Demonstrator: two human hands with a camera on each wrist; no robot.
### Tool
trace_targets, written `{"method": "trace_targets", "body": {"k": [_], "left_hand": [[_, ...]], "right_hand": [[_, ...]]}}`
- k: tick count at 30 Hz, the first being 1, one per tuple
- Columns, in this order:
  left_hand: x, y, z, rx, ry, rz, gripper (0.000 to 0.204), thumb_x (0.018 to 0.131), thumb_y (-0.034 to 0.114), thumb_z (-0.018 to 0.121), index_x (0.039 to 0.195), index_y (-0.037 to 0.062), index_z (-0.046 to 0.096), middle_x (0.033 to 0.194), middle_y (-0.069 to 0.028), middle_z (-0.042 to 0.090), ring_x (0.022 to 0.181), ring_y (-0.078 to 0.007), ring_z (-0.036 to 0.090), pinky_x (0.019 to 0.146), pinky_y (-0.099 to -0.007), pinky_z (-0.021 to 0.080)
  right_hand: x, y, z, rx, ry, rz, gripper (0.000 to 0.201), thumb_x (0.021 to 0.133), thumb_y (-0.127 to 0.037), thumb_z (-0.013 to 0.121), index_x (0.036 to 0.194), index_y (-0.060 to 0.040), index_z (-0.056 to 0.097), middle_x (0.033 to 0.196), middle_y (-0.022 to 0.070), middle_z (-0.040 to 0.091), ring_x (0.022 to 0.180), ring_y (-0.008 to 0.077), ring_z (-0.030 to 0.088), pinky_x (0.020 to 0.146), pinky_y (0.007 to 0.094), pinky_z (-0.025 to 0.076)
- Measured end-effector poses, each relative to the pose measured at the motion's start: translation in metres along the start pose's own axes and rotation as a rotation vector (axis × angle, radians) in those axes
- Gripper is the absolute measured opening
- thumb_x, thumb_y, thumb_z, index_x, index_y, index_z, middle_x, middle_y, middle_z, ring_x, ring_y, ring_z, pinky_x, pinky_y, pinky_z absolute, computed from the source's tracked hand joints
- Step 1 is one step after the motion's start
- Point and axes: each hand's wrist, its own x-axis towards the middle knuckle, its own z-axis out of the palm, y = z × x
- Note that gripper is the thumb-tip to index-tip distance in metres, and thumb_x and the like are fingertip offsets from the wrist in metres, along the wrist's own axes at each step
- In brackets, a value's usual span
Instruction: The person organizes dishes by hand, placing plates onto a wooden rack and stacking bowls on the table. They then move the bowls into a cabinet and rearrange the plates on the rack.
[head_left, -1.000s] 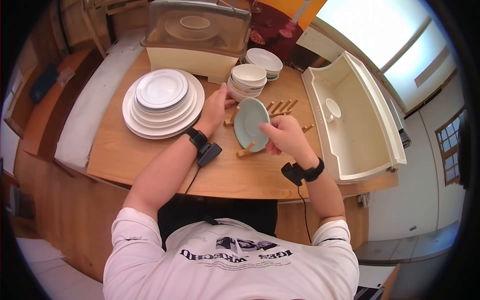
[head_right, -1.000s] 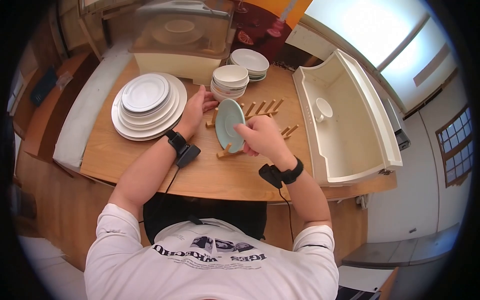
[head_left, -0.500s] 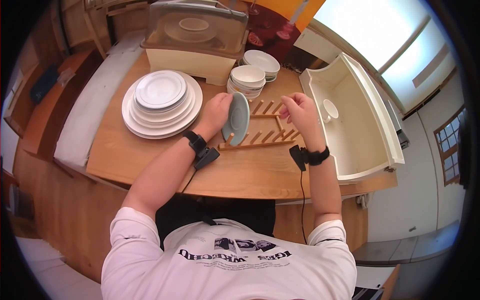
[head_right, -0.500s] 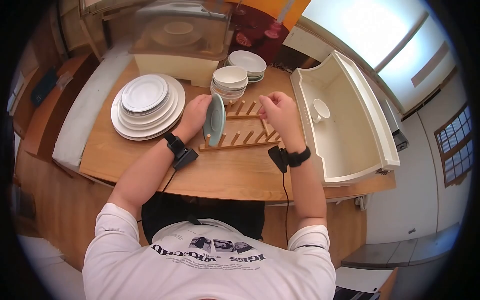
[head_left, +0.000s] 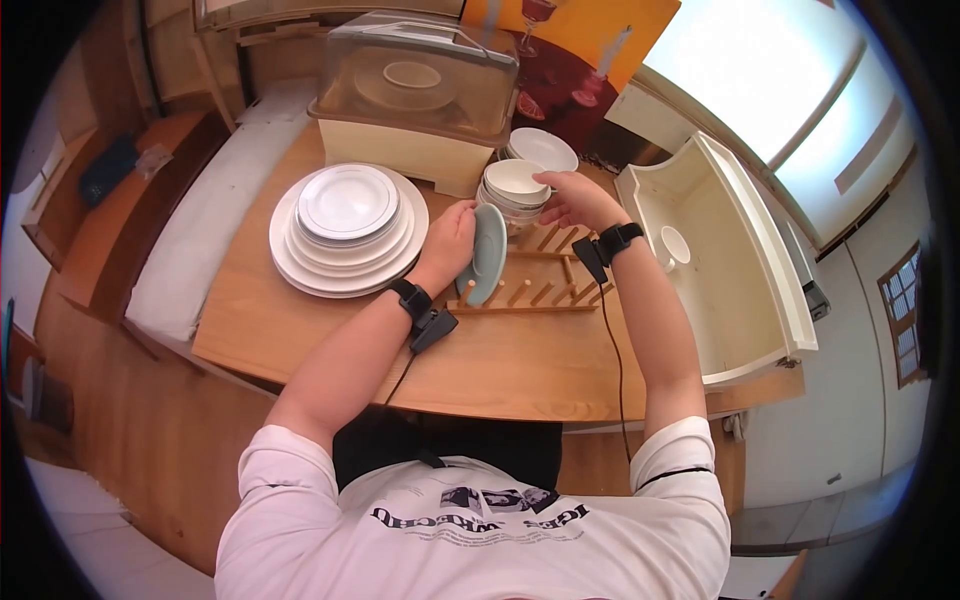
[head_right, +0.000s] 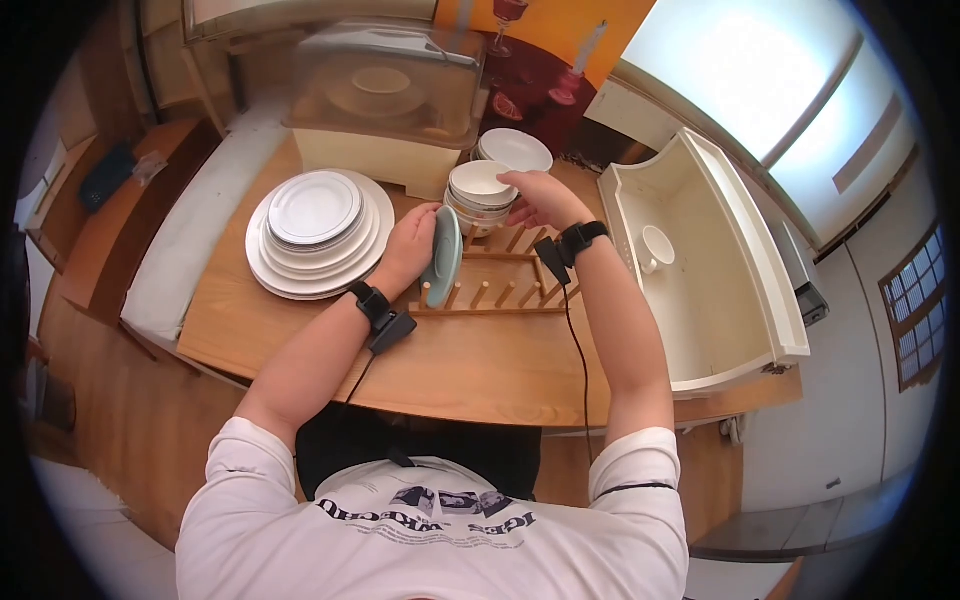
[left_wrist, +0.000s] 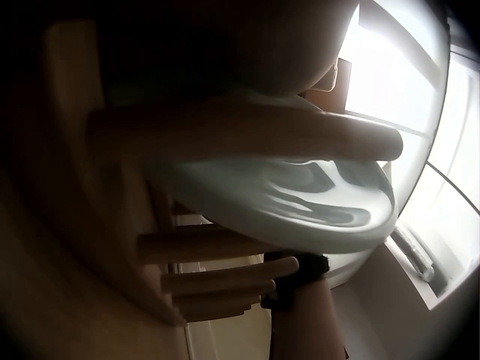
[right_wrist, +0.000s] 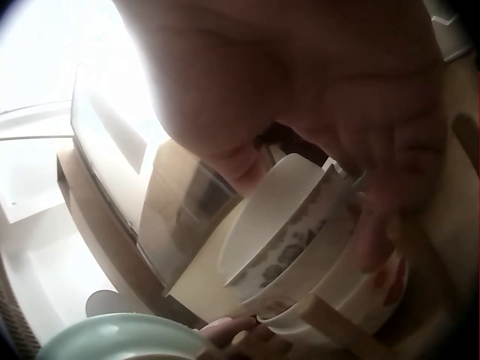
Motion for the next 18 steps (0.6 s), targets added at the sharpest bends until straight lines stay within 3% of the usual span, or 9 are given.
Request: {"method": "trace_targets", "body": {"k": [6,9,15,18], "left_hand": [[0.001,-0.003,-0.002,-0.065,-0.067,-0.035,0.046,0.106,0.024,0.043,0.136,-0.0044,0.064,0.128,-0.0263,0.071,0.121,-0.0376,0.067,0.106,-0.0399,0.05],[0.005,-0.01,-0.005,-0.163,-0.157,-0.081,0.043,0.109,0.019,0.042,0.138,-0.0051,0.063,0.129,-0.0159,0.071,0.119,-0.0231,0.065,0.106,-0.0342,0.048],[0.007,-0.002,-0.006,-0.252,-0.295,-0.101,0.046,0.108,0.018,0.039,0.143,-0.0045,0.059,0.134,-0.0146,0.068,0.123,-0.0214,0.063,0.109,-0.0337,0.046],[0.004,0.008,-0.006,-0.246,-0.351,-0.057,0.046,0.108,0.018,0.039,0.143,-0.004,0.059,0.134,-0.0145,0.069,0.123,-0.0216,0.063,0.109,-0.0341,0.046]], "right_hand": [[0.028,0.017,-0.007,0.106,-0.14,0.128,0.05,0.095,-0.035,0.061,0.131,-0.0024,0.053,0.099,0.0173,0.074,0.07,0.0199,0.072,0.045,0.0248,0.037],[0.031,0.022,-0.01,0.135,-0.126,0.123,0.044,0.093,-0.031,0.06,0.127,-0.003,0.054,0.095,0.0158,0.073,0.067,0.0205,0.069,0.046,0.0257,0.038],[0.032,0.032,-0.027,0.159,-0.113,0.206,0.028,0.088,-0.018,0.057,0.112,-0.0043,0.058,0.088,0.0124,0.067,0.067,0.0234,0.065,0.053,0.0313,0.046],[0.024,0.04,-0.034,0.145,-0.015,0.215,0.025,0.084,-0.012,0.058,0.108,-0.003,0.056,0.088,0.0131,0.065,0.068,0.0252,0.064,0.057,0.0347,0.049]]}}
